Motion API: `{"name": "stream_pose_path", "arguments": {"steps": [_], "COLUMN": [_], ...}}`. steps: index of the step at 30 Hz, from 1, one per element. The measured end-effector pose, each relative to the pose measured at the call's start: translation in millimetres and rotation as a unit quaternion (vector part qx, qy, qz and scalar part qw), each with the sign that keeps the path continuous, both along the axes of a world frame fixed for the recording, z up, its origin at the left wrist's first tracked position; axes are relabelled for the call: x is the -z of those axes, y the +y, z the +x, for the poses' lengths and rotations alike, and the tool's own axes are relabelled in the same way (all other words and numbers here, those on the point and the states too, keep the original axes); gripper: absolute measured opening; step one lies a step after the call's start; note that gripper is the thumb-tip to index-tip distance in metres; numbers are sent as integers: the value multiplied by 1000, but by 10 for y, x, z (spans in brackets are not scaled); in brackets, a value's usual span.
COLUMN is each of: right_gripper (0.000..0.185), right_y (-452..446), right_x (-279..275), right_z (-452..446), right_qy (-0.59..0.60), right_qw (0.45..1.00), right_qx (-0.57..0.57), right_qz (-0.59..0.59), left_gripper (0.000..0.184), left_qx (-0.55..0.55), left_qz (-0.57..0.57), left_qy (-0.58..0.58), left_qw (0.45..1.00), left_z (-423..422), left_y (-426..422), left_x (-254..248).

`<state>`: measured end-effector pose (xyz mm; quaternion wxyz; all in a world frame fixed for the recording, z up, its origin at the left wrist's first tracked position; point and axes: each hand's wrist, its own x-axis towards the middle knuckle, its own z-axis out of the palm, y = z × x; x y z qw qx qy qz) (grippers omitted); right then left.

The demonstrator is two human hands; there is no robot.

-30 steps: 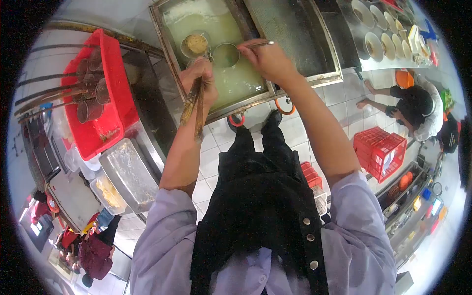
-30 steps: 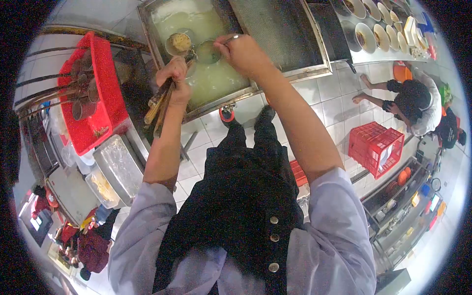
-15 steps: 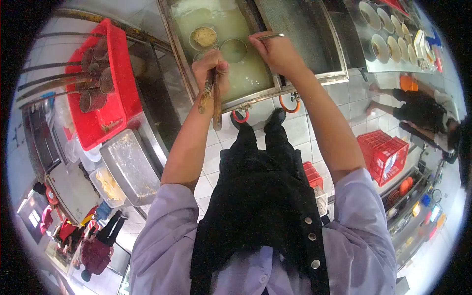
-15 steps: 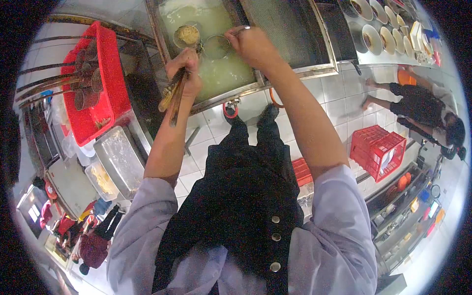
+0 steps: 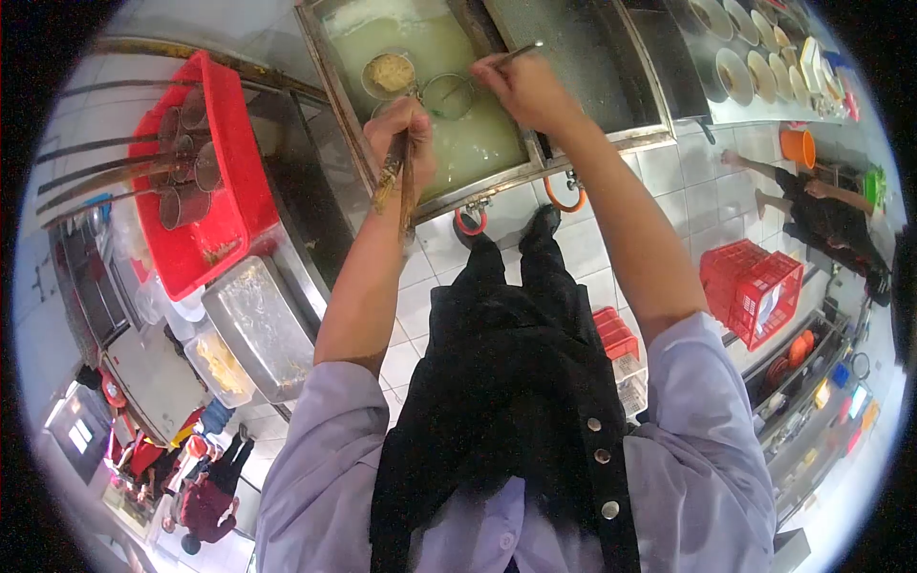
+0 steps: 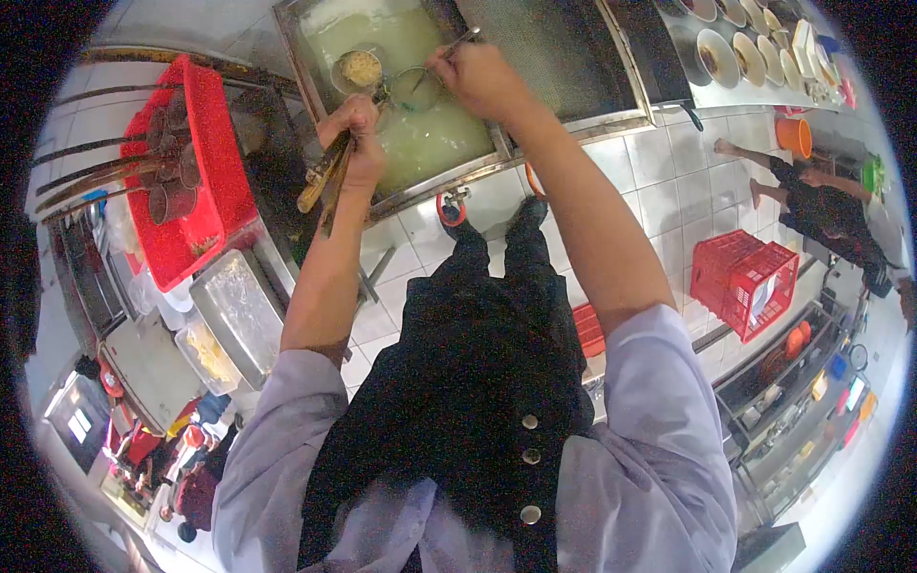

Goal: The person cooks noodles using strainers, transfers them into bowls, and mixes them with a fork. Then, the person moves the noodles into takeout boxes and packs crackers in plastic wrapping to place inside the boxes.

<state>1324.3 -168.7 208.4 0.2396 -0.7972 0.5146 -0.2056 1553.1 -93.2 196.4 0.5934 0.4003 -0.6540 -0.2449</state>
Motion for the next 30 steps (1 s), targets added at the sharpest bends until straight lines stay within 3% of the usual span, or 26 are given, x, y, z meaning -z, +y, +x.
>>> {"name": "stream_pose_path", "arguments": {"steps": [2,5,9,12,15,18,21,24,27,30], "right_gripper": [30,29,28,27,26,26,31,27,27,29], "right_y": [45,195,347,328,284,280,305,204,146,215], "right_x": [80,-136,-722,-501,-323,163,454,593,370,637], "right_z": [50,-158,-375,-268,-105,95,294,436,323,200], "right_qy": [-2,-156,-105,-63,-6,-116,-19,-39,-128,-46], "right_qw": [999,984,989,997,998,989,995,996,984,998], "right_qx": [-6,22,47,36,29,-43,-9,67,103,21], "right_qz": [48,79,91,28,54,-82,-97,40,74,-33], "left_gripper": [49,53,51,51,49,49,43,43,43,43], "left_qx": [-1,-7,0,-12,-68,-120,-130,-134,-147,-150], "left_qz": [-8,-5,22,56,97,149,154,136,131,152], "left_qy": [28,58,60,54,41,21,11,22,36,37], "left_qw": [1000,998,998,997,992,981,980,981,980,976], "left_z": [-11,-4,78,113,73,-32,-168,-254,-231,-201], "left_y": [-21,-27,-29,-35,-13,129,267,378,391,404], "left_x": [45,77,98,120,17,-132,-222,-289,-263,-323]}}
